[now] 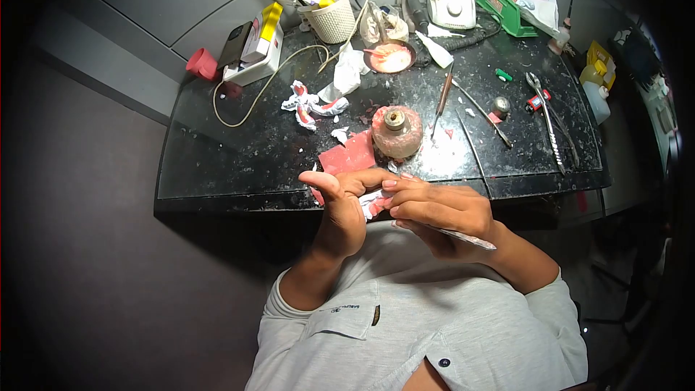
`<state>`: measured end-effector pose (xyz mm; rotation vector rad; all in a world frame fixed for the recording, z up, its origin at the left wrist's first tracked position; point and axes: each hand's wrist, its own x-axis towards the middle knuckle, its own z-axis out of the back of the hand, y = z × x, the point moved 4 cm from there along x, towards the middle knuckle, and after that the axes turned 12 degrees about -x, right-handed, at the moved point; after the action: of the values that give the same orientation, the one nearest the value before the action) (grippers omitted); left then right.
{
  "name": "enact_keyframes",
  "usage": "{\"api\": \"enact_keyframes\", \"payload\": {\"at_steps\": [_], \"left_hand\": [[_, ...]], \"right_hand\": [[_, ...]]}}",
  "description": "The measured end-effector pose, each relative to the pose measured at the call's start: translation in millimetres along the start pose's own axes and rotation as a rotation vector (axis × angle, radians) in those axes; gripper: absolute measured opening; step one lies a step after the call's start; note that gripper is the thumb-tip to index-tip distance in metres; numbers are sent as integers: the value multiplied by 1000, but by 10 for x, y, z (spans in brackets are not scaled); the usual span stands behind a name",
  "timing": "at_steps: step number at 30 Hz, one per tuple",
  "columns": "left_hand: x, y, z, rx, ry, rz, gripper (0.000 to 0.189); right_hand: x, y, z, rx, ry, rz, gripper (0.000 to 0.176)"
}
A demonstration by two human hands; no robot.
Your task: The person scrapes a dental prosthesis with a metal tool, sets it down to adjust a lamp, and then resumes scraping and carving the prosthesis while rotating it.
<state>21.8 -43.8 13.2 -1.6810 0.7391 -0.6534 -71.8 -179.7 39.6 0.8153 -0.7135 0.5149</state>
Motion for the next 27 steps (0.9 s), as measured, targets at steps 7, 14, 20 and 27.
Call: {"api": "enact_keyframes", "payload": {"at_steps": [7,14,20,27], "left_hand": [[4,23,26,46,-29,30,145],[-25,94,135,-22,-1,72,140],[0,130,169,-101,16,113,142],[20,114,149,-174,-32,152,141]], "right_hand": [[-34,-39,1,-22,28,-2,20],[-45,-58,-1,-8,29,13,22],[-58,-59,9,1,50,9,24],[-59,-51,36,26,55,1,25]]}}
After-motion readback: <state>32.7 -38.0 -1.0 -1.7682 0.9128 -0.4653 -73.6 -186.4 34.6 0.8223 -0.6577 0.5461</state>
